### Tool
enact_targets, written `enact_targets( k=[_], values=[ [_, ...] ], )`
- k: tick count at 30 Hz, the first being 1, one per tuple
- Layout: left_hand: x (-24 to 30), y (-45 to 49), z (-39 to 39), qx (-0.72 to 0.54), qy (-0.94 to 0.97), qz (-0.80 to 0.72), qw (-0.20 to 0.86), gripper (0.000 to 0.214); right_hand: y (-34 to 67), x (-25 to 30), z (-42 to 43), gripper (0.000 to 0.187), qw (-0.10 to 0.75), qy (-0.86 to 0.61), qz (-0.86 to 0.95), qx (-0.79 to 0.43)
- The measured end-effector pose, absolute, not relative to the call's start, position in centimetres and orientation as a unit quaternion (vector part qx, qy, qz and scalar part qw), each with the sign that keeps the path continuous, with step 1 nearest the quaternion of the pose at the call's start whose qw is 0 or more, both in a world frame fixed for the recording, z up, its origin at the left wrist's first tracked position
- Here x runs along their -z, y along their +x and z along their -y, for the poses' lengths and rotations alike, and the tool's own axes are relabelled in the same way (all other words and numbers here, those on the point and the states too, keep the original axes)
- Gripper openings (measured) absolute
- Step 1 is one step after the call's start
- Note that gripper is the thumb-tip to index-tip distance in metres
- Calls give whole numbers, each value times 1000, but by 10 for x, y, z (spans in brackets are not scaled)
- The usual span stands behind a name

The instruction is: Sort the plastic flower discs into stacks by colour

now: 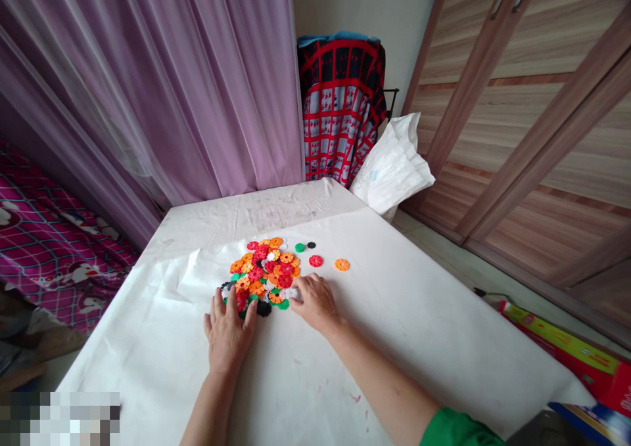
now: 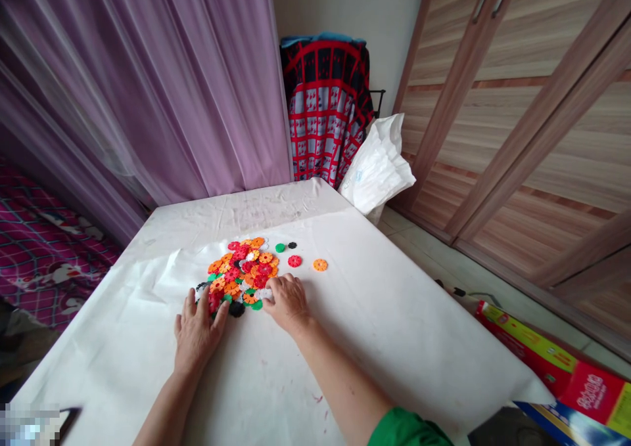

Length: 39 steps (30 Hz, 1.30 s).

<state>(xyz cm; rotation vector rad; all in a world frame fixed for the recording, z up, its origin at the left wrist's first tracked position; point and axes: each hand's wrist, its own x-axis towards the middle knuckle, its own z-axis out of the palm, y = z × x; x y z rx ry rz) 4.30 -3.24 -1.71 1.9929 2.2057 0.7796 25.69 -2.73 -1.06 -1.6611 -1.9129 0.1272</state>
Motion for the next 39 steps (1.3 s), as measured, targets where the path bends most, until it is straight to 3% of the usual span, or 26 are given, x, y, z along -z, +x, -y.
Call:
enact_targets(
  k=[6,11,30,39],
  values=[
    [26,24,32,-387,609,-684,107,52,326,10,33,21,380,-656,648,-79],
    [19,24,35,-406,578,-691,152,50,341,15,40,16,362,-633,671,-135],
    [18,24,38,-394,600,-685,130,49,333,12,46,11,277,-646,707,-75],
    [16,25,38,-396,600,-681,139,48,330,12,45,11,288,-638,711,-72]
  ],
)
